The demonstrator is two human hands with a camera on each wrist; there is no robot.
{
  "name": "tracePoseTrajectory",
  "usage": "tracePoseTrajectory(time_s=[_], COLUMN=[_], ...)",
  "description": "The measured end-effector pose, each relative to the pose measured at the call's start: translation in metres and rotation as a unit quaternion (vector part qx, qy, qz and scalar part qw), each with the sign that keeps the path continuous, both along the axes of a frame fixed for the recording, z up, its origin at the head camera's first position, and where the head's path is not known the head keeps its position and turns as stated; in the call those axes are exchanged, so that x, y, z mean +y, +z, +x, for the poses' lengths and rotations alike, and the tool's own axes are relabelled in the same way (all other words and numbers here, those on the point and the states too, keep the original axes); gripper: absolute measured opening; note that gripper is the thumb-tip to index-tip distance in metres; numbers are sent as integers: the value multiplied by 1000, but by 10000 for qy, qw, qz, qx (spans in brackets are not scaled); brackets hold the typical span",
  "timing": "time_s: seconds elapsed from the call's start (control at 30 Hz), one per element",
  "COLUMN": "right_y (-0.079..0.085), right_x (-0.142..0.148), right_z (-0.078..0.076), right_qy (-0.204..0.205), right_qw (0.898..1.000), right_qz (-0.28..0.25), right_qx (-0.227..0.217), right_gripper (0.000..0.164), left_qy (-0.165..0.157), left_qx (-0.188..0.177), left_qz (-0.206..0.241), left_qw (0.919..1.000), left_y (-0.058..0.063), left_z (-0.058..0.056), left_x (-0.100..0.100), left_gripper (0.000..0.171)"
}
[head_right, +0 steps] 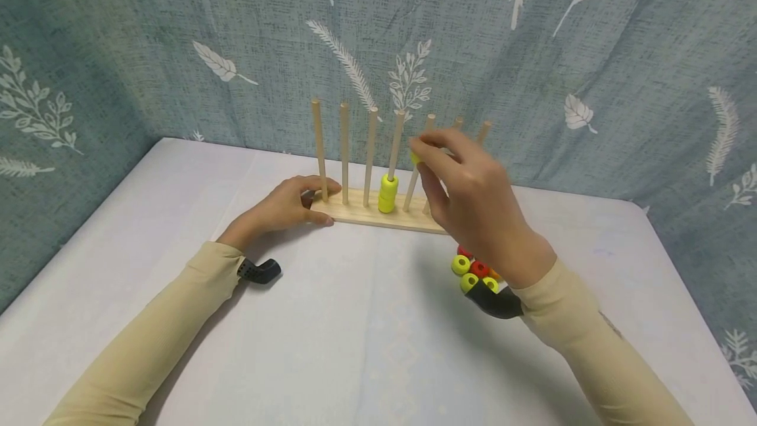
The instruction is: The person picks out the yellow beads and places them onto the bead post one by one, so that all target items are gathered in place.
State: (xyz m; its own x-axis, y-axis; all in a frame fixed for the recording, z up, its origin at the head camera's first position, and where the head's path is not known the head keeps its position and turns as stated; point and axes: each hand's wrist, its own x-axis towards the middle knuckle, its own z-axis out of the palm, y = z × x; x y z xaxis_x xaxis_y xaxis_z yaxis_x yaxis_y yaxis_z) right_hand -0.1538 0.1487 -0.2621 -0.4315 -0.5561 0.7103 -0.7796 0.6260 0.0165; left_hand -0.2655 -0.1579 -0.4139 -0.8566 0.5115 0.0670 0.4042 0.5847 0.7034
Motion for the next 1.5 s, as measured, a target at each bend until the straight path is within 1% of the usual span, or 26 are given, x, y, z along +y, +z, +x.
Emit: tracePoseTrajectory(time_s=[0.13,0.33,0.53,0.67,0.83,1.07,1.33,1.5], right_y=[5,13,16,18,18,17,17,15], right_x=[-5,-15,-21,-24,-27,-29,-31,-31], right_z=[-8,-22,-37,-43,-48,-54,-58,-59], right_qy=[20,-29,-32,28,-56,-302,-386,-438], right_qw=[9999,9999,9999,9998,9999,9995,9990,9988], right_qz=[53,-20,-47,-85,-80,5,85,111], right_qx=[92,147,129,152,74,18,-221,-198], right_gripper=[26,28,27,27,26,24,23,19], left_qy=[11,54,65,38,-87,35,32,17], left_qx=[-19,-39,-83,-41,59,-3,5,5], left_qz=[5,-13,4,16,66,-32,-14,-1], left_qw=[10000,10000,9999,10000,9999,10000,10000,10000], left_y=[0,0,1,2,0,-1,1,2], left_z=[0,1,2,2,0,0,2,1], left_x=[0,-2,-3,-3,-3,-2,-1,0], left_gripper=[61,62,62,61,60,60,61,61])
